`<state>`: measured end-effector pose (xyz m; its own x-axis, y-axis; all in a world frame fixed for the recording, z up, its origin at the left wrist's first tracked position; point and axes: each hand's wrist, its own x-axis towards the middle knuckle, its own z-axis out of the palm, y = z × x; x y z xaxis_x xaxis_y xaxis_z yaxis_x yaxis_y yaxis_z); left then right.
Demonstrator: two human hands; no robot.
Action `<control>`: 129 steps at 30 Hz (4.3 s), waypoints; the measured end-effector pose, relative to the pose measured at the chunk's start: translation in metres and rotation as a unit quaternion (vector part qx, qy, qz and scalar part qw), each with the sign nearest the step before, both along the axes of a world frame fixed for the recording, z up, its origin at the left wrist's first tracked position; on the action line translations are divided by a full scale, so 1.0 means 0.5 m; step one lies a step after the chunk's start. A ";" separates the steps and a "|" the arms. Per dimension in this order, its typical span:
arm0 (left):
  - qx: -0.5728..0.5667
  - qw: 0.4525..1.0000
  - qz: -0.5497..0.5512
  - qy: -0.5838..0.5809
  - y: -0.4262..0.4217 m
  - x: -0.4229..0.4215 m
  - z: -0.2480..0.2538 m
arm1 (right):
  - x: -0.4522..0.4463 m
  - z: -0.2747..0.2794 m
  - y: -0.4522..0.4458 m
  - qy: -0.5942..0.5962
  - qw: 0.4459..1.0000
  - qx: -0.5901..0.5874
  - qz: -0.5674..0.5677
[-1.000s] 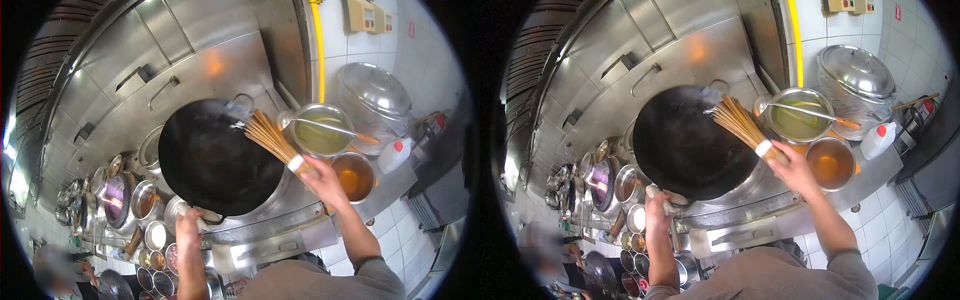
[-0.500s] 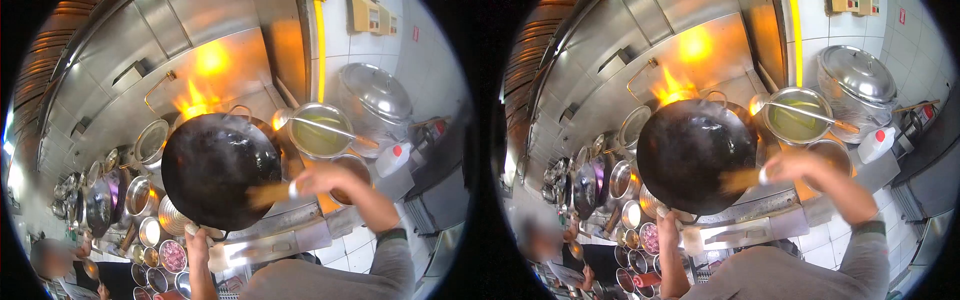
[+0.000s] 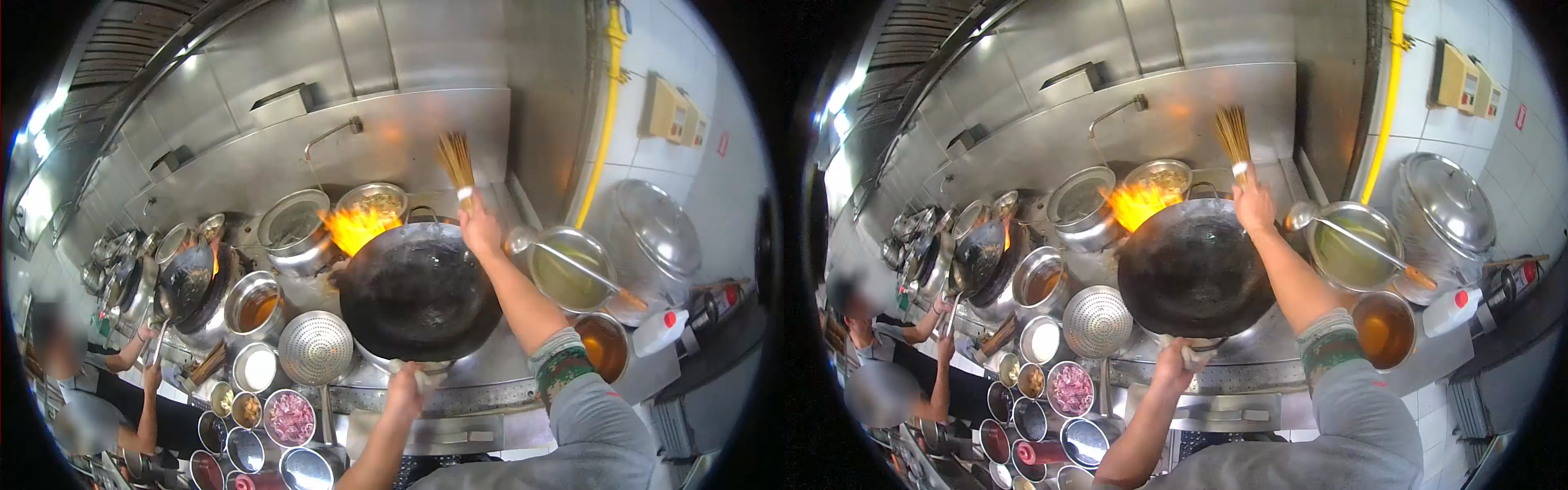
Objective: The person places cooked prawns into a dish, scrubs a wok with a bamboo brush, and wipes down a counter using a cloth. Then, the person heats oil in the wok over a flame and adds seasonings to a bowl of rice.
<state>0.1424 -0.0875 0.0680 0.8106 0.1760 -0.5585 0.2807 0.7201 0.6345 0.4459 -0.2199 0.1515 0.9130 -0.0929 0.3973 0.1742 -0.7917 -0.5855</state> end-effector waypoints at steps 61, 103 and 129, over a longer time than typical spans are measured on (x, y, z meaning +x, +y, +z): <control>0.804 0.551 -0.144 -0.170 -0.026 0.040 -0.112 | -0.694 -0.142 -0.329 -0.029 0.971 0.197 0.130; 0.116 0.464 0.834 0.273 -0.123 -1.564 -0.183 | -1.157 -0.130 0.166 0.358 0.647 -0.019 0.673; 0.164 0.649 0.713 0.206 -0.058 -1.545 -0.002 | -1.362 -0.112 0.279 0.217 0.593 -0.135 0.763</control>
